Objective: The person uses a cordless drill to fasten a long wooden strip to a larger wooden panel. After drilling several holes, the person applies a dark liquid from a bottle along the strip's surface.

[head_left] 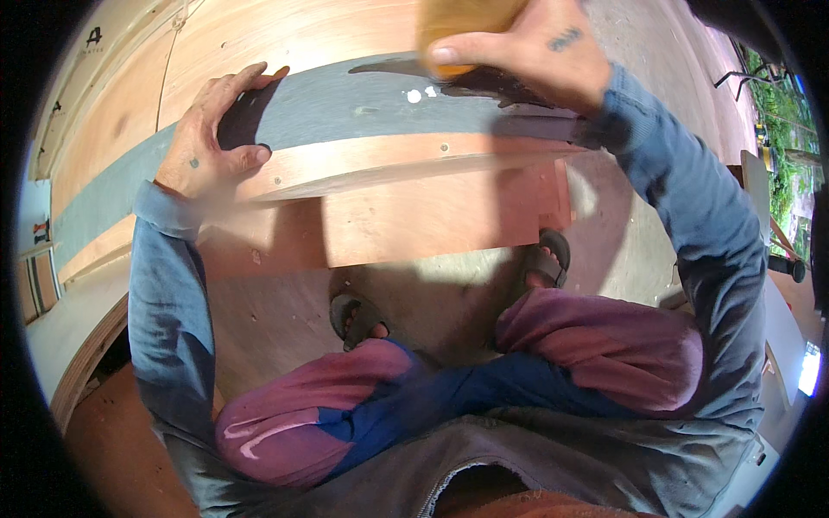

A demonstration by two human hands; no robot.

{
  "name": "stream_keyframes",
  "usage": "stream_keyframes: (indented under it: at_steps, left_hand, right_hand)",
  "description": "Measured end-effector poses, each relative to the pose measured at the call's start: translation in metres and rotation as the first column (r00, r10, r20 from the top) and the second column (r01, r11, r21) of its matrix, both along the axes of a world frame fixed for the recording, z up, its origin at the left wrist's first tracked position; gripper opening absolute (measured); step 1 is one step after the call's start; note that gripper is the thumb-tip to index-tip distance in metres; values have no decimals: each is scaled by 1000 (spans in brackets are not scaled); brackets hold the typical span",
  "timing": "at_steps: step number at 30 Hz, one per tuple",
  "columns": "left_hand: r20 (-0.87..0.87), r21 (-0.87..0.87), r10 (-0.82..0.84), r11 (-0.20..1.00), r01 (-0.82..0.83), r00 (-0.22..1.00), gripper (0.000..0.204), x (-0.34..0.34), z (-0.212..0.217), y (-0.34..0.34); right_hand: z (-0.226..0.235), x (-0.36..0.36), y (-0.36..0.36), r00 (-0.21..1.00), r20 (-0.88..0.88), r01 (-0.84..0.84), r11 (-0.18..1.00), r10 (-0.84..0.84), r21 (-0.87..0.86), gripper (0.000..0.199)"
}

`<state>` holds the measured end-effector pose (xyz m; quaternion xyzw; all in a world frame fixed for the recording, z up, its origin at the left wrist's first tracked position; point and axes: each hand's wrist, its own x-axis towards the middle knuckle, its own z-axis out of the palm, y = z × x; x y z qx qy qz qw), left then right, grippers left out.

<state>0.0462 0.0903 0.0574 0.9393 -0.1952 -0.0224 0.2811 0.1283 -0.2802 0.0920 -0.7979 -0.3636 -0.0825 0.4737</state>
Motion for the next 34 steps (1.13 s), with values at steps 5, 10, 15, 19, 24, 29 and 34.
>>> stream_keyframes:
  at_steps: [5, 10, 15, 19, 24, 29, 34]
  left_hand:
    - [-17, -31, -15, 999, 15, 1000, 88, 2, -2, -2]
    - [73, 55, -55, 997, 51, 996, 88, -6, -5, 13]
    - [50, -6, -71, 997, 72, 996, 99, 5, -9, 7]
    - [32, -6, -29, 1000, 29, 999, 92, -2, -8, 10]
    - [16, -20, -12, 1000, 13, 1000, 94, -3, -10, 10]
    - [27, -5, -41, 999, 41, 999, 92, 5, -9, 11]
    - [-28, -36, -3, 999, 2, 1000, 93, 1, -6, 10]
  right_hand:
    - [12, -31, 64, 997, 53, 60, 986, -52, -155, 84]
    - [-7, -9, 70, 994, -73, -86, 994, 81, -65, 81]
    - [3, -10, -2, 996, 4, -94, 995, 94, -17, 81]
    - [-6, -3, 26, 972, -87, -214, 974, 220, 68, 80]
    - [3, -15, 43, 981, -51, -190, 978, 187, -88, 81]
    - [-21, 6, 22, 948, 8, -316, 942, 317, 117, 87]
    - [0, -15, 20, 913, -361, -229, 971, 188, -74, 77]
